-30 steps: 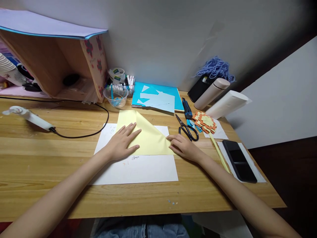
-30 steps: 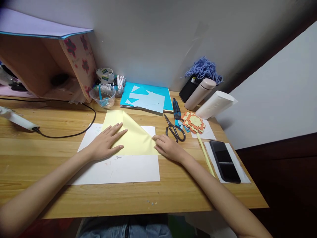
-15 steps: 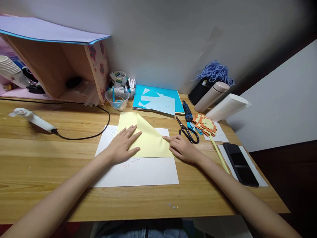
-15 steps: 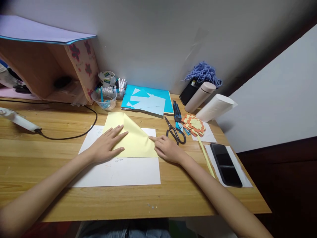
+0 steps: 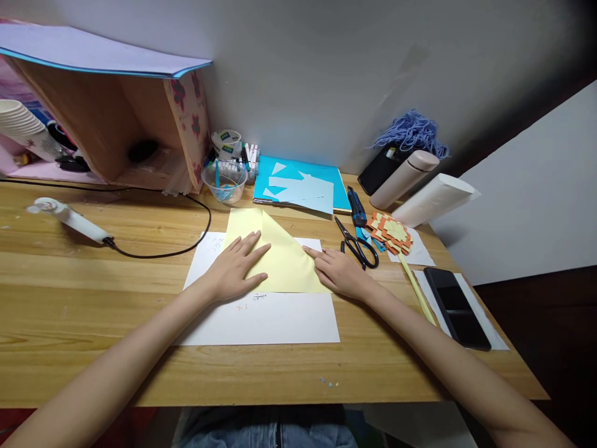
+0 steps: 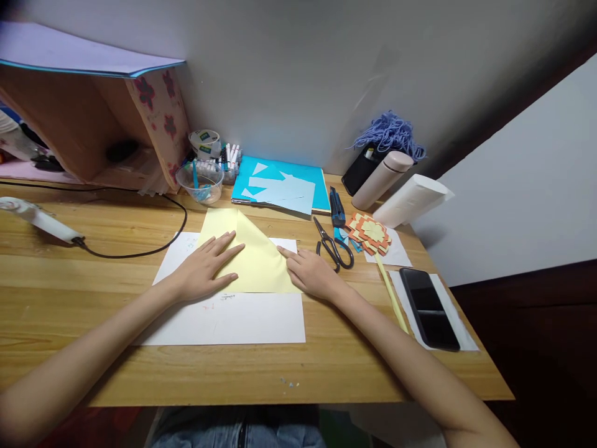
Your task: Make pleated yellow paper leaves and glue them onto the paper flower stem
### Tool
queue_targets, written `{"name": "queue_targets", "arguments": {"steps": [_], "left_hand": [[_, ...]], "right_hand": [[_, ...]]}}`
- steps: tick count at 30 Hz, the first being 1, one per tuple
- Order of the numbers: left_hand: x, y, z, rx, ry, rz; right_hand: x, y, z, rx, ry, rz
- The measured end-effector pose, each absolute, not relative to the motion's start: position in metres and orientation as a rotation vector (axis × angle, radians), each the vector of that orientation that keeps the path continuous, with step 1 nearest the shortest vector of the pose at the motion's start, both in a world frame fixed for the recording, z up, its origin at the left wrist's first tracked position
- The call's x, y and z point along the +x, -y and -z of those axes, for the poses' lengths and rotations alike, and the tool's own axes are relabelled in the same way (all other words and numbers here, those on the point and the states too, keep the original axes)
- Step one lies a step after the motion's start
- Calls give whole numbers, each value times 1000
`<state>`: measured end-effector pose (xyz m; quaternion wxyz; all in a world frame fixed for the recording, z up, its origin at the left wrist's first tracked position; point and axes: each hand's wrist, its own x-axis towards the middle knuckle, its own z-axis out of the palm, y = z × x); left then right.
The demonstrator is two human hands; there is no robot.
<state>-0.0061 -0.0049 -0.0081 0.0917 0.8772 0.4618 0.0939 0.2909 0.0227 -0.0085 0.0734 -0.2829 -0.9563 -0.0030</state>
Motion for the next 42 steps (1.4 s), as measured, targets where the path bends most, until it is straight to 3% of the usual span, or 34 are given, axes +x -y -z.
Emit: {"name": "queue_targets", "arguments": {"steps": [21,42], "left_hand": [[-6,6,6,2615,-1327,-243],[-7,4,10,2613,-1293,-238]], "right_hand": [[287,-25,13,-924,2824,2],[271,-33,6,-940,2852,-214]]}}
